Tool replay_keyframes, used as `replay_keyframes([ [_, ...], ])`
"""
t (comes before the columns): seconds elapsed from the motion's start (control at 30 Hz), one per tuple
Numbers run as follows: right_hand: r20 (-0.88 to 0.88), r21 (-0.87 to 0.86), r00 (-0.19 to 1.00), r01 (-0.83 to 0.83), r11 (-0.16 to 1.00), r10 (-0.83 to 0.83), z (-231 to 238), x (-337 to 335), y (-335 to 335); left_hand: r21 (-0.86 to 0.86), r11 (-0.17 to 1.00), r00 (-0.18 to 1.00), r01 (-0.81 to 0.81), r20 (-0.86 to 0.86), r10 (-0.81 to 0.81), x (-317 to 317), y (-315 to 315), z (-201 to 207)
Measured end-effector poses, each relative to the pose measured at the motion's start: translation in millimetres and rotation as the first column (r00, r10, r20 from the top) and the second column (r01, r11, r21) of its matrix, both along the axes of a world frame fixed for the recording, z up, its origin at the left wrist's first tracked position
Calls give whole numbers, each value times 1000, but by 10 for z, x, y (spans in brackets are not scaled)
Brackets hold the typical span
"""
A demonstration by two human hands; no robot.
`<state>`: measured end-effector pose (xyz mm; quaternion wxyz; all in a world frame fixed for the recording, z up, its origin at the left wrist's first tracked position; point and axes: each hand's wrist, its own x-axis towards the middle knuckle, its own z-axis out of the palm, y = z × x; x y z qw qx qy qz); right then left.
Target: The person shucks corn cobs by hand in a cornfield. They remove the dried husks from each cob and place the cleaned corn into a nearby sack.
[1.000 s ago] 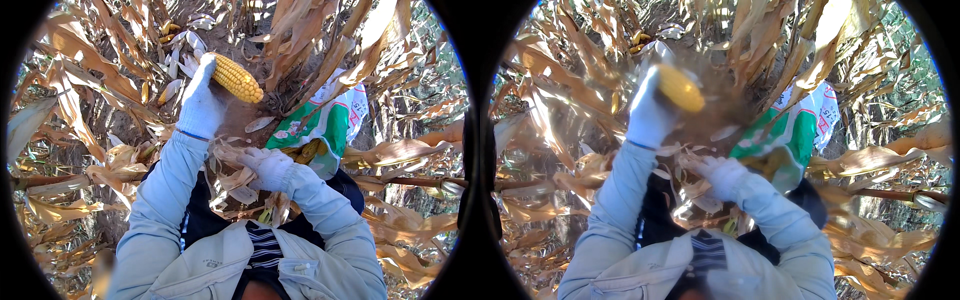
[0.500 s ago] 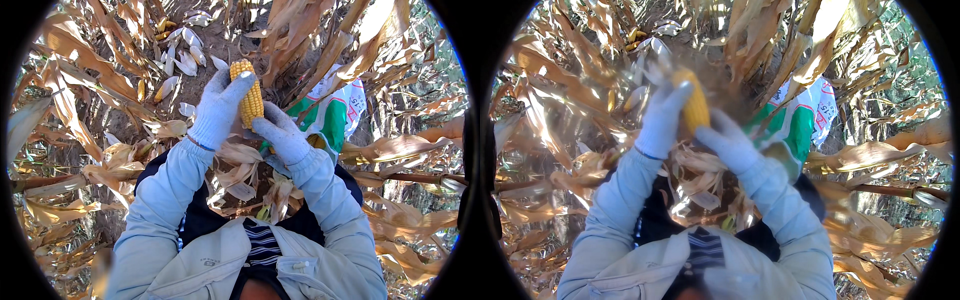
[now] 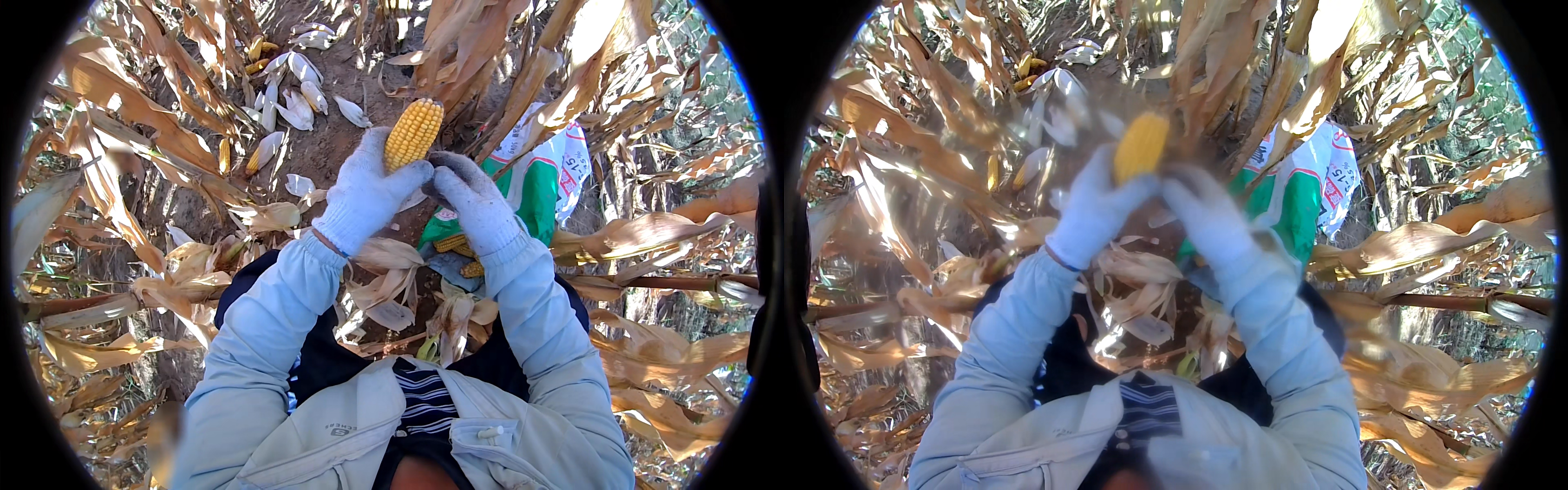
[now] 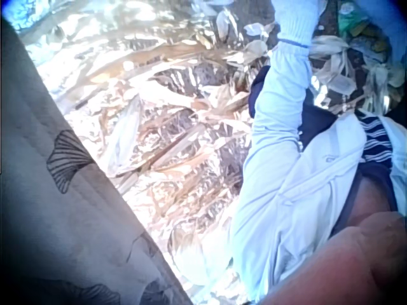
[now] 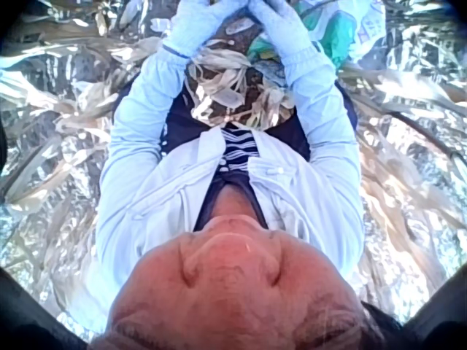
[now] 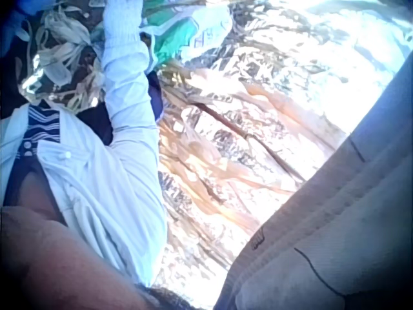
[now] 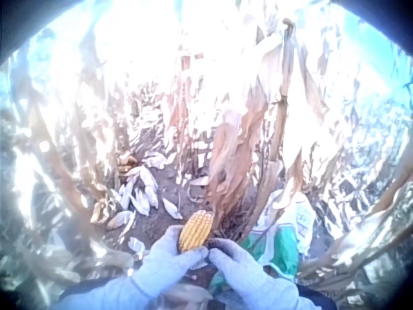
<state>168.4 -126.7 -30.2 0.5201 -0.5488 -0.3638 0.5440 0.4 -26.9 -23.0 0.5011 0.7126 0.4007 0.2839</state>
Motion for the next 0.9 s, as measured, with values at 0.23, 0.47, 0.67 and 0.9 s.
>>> replay_keyframes([
  [0.23,-144,2,986,80,997,-79,-64,-28,-63,310,923,931,228,-346,-114,49,-169,-19],
  [0.47,-466,-50,876,109,993,-120,-127,-33,-108,462,835,940,301,-294,-176,11,-111,50],
  [0.67,-594,17,805,27,1000,-12,-155,-38,-140,491,825,952,282,-253,-175,-88,29,216],
  [0.9,-706,56,705,-36,998,65,-175,-84,-225,540,842,994,11,-98,50,-210,280,147],
])
